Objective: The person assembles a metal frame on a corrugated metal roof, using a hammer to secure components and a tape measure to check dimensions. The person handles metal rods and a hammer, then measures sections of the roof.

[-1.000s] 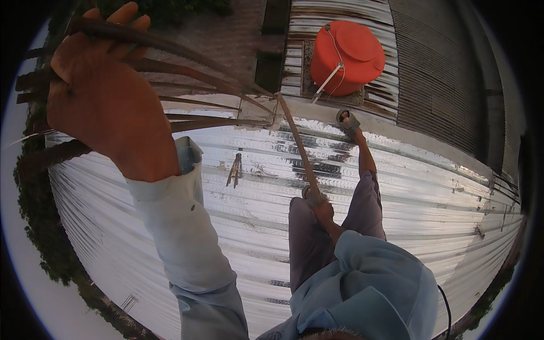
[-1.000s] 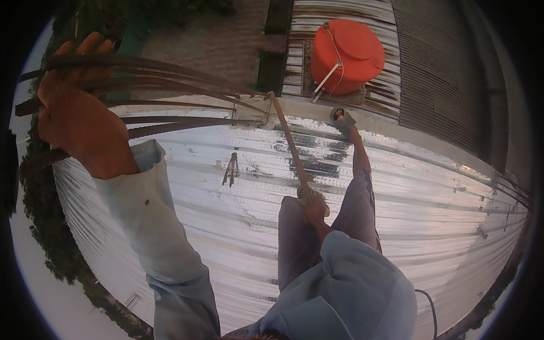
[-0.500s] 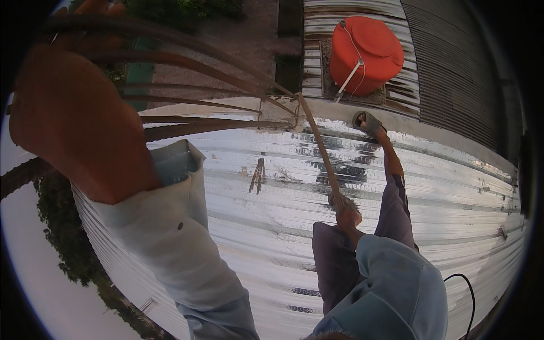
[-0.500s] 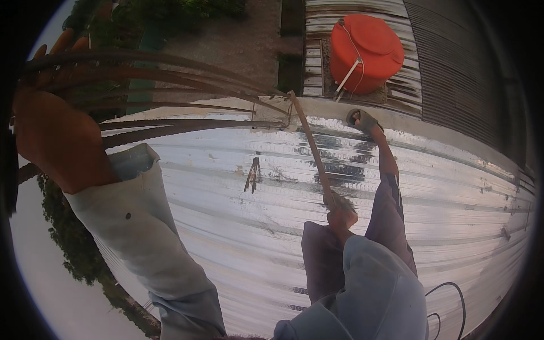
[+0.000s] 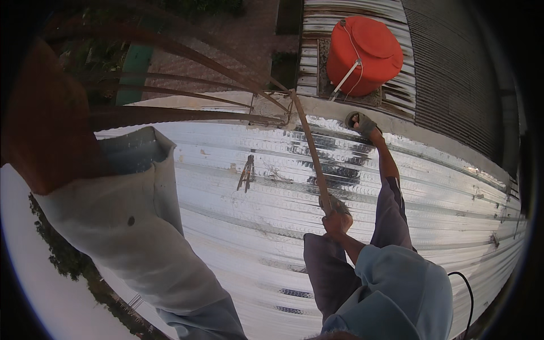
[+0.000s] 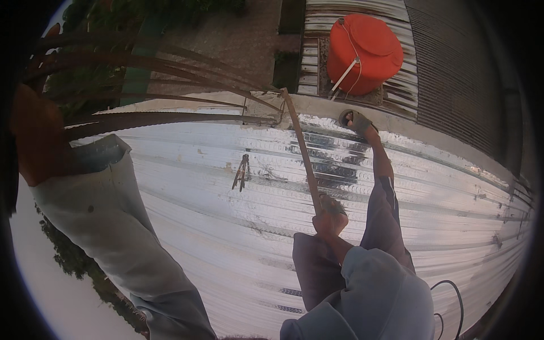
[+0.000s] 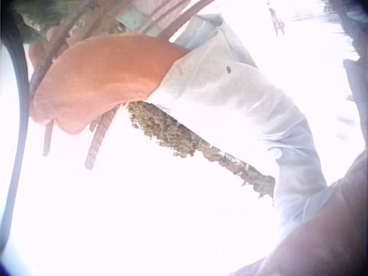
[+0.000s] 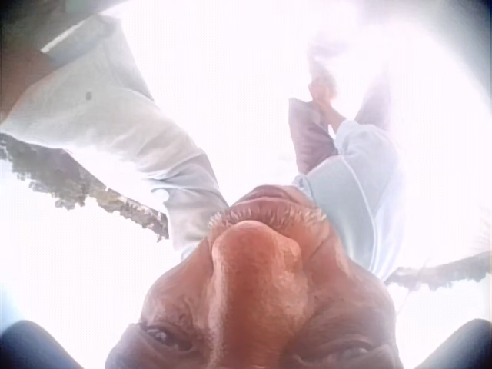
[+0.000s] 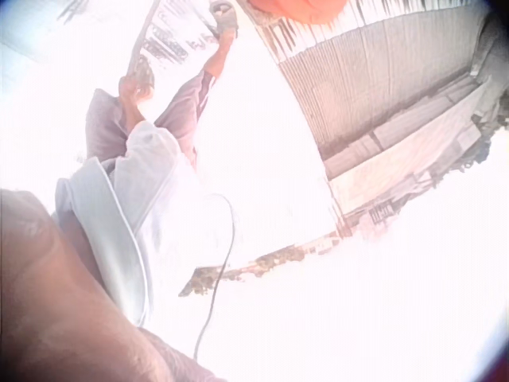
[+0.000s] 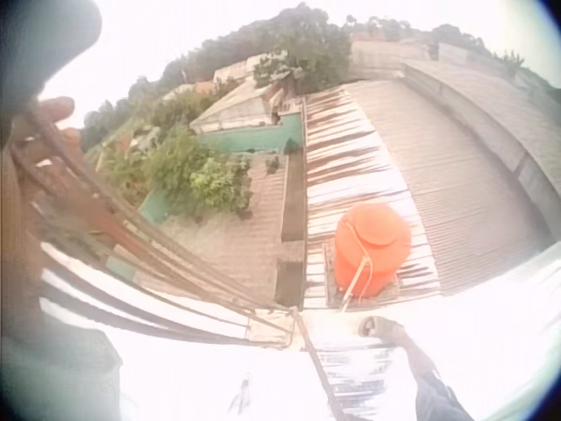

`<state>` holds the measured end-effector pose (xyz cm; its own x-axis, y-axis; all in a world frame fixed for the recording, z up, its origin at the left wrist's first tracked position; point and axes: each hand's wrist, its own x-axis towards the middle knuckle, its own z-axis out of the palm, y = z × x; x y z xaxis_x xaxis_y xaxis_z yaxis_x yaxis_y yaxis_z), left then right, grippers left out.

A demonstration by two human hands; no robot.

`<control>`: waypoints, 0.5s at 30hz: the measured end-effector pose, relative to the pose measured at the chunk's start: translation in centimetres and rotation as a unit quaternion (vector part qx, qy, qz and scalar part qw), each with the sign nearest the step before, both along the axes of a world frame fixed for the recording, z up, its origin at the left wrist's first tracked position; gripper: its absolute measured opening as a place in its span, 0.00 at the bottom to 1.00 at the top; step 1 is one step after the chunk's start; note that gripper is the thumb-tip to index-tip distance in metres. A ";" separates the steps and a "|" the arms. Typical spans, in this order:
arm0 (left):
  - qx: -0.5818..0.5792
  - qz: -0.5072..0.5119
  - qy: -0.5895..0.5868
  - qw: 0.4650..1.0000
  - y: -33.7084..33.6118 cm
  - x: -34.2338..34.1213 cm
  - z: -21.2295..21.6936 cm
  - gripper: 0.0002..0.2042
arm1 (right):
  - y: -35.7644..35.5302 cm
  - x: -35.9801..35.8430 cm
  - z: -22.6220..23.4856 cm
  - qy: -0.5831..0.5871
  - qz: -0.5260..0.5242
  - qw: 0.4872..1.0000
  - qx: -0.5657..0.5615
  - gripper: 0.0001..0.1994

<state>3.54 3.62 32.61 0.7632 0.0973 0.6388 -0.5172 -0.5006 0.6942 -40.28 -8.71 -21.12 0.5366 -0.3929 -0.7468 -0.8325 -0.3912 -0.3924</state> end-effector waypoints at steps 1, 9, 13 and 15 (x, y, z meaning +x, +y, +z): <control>-0.012 0.006 0.004 1.000 0.1 0.4 0.7 0.20 | -0.2 0.4 0.7 0.004 0.008 1.000 0.007 0.26; -0.102 0.064 -0.017 0.993 -5.9 0.0 5.5 0.18 | -1.4 1.9 4.9 0.051 0.027 0.997 0.051 0.28; -0.157 -0.031 0.008 0.987 -5.0 0.9 5.8 0.19 | -1.6 2.8 6.6 0.081 0.031 0.994 0.074 0.29; -0.173 -0.117 0.101 0.973 -2.3 2.6 5.9 0.21 | -1.3 3.7 7.4 0.092 0.037 0.991 0.088 0.29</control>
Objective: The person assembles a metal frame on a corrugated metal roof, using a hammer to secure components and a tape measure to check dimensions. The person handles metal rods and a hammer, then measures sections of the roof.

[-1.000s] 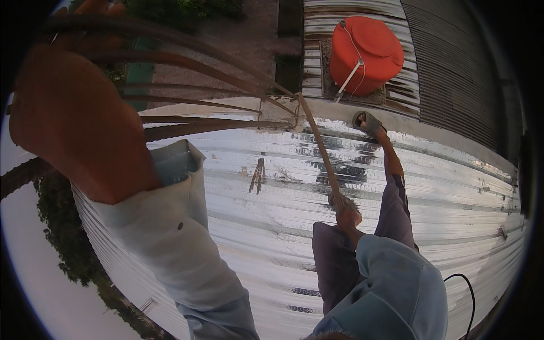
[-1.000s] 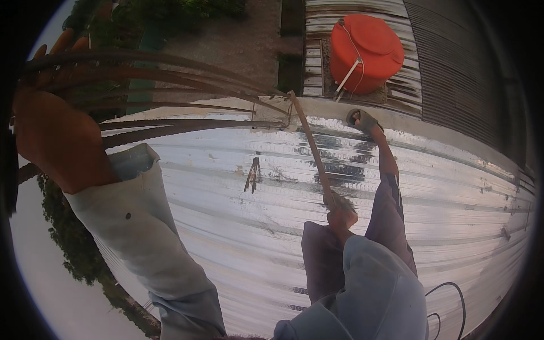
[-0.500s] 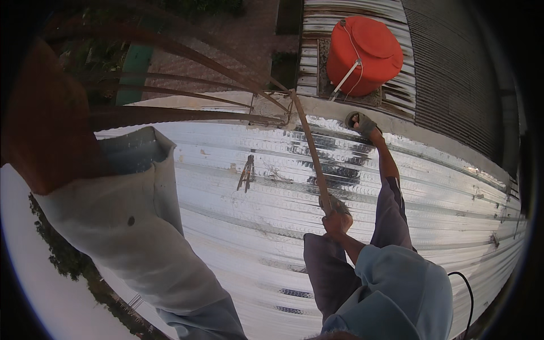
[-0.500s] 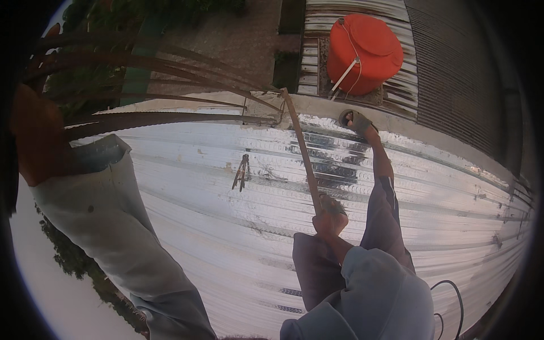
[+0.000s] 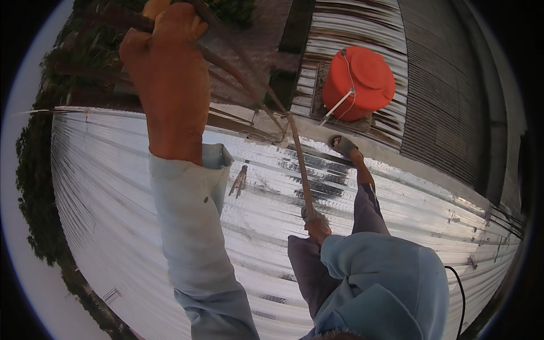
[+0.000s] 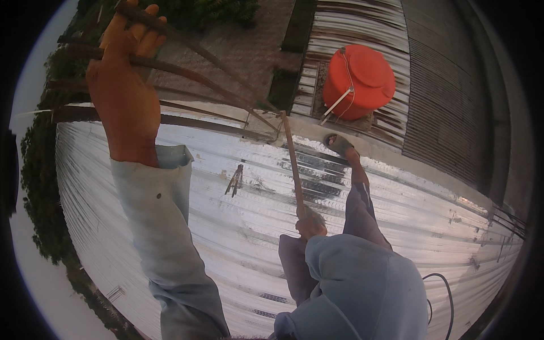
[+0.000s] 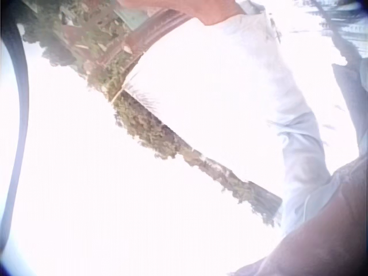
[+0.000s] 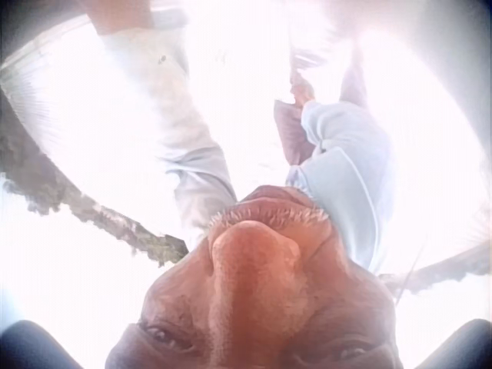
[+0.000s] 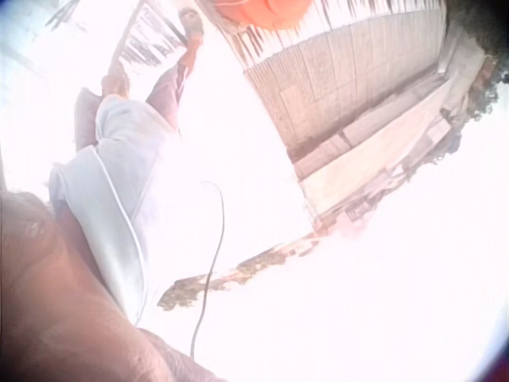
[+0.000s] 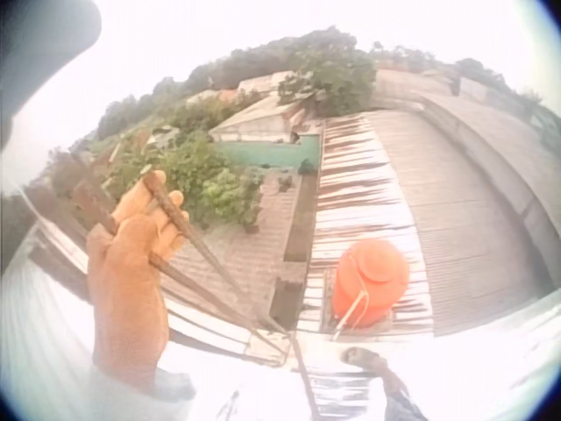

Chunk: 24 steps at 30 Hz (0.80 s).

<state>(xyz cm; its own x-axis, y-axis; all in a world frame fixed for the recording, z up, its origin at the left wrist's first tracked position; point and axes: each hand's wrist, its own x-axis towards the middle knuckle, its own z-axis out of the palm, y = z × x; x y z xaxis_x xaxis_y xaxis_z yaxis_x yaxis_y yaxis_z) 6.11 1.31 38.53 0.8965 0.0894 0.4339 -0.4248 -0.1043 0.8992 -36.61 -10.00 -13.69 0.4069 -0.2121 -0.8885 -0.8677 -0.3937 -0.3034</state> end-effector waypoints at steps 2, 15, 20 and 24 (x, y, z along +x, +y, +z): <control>-0.004 -0.006 -0.002 1.000 -0.4 0.9 -0.3 0.21 | -0.2 0.5 0.9 0.014 0.005 1.000 0.010 0.30; -0.068 -0.018 0.036 0.997 -2.7 4.2 0.2 0.22 | -2.7 7.1 5.4 0.110 0.021 0.992 0.052 0.32; -0.134 -0.079 0.048 0.987 -2.7 7.4 -1.1 0.22 | -4.6 7.9 6.5 0.144 0.030 0.988 0.045 0.33; -0.053 -0.051 0.016 0.997 0.7 7.4 -1.2 0.23 | -4.4 9.1 7.7 0.132 0.119 0.983 0.055 0.27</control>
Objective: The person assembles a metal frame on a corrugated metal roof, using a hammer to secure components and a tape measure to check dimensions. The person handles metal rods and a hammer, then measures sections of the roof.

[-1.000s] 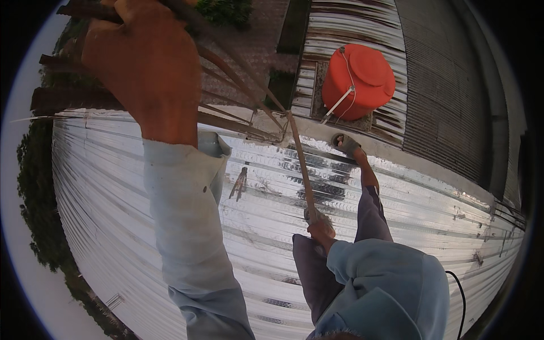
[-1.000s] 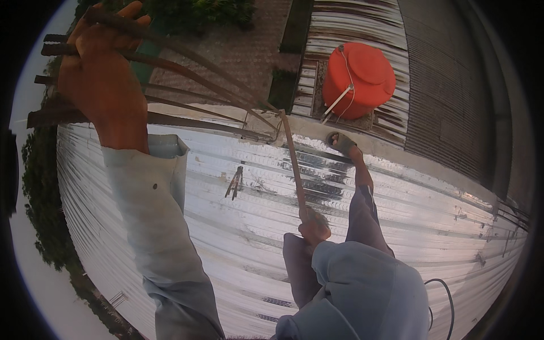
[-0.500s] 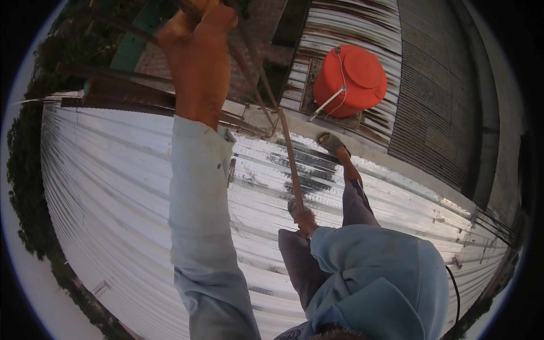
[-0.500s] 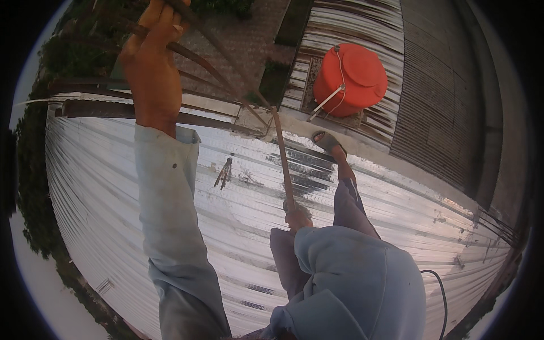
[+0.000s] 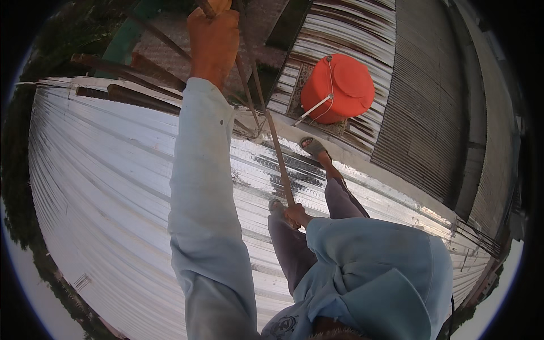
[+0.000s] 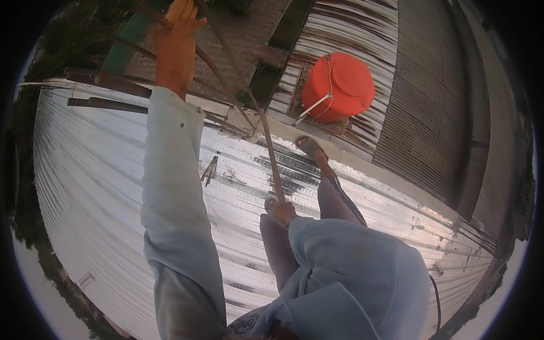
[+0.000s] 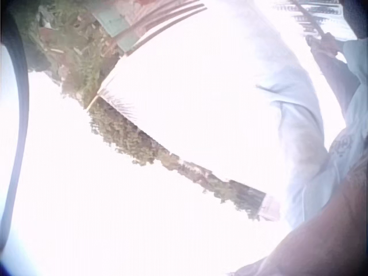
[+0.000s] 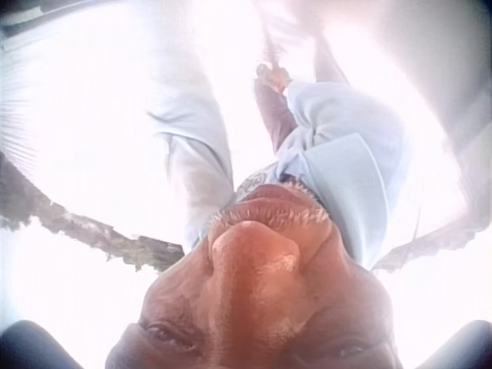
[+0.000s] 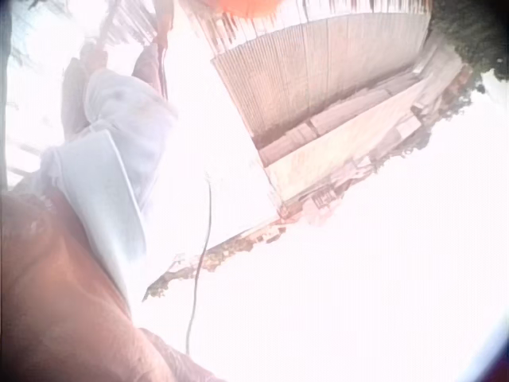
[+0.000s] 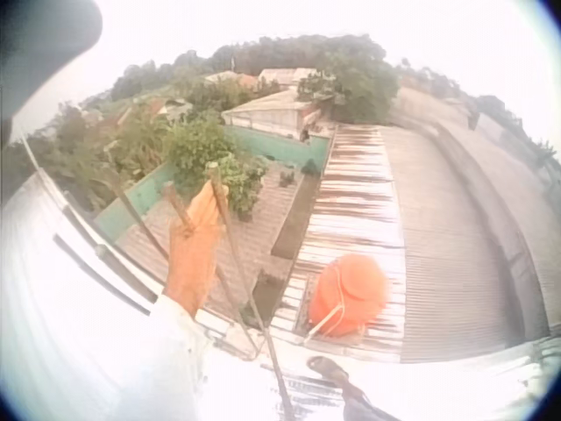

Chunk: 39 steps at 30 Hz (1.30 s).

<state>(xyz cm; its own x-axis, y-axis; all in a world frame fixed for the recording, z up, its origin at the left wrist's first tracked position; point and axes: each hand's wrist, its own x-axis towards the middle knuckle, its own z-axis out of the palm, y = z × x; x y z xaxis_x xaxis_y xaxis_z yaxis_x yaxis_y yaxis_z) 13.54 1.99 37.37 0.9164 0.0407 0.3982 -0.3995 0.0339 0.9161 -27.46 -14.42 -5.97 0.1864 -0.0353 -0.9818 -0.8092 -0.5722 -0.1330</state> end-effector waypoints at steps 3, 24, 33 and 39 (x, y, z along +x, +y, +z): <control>0.028 0.215 -0.070 0.974 -7.5 -0.8 -0.3 0.18 | -1.7 -1.4 -2.3 -0.008 -0.037 0.999 -0.005 0.26; 0.114 0.158 0.014 0.981 -4.6 -2.6 -2.2 0.32 | -1.3 -5.9 -8.2 -0.111 -0.106 0.987 -0.043 0.24; -0.027 0.034 0.019 0.999 -2.5 -2.7 -3.3 0.27 | -0.9 -7.2 -10.0 -0.141 -0.102 0.981 -0.082 0.23; -0.025 -0.055 0.025 0.998 -0.7 -3.4 -3.3 0.22 | 0.2 -8.3 -12.2 -0.177 -0.099 0.973 -0.113 0.23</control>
<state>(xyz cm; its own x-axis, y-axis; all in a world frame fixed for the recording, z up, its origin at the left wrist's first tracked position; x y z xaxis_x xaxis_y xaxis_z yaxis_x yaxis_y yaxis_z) 10.17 1.24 34.05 0.9352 -0.0425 0.3516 -0.3445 0.1204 0.9310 -35.81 -14.19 -18.21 0.4786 -0.3120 -0.8207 -0.8332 -0.4562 -0.3125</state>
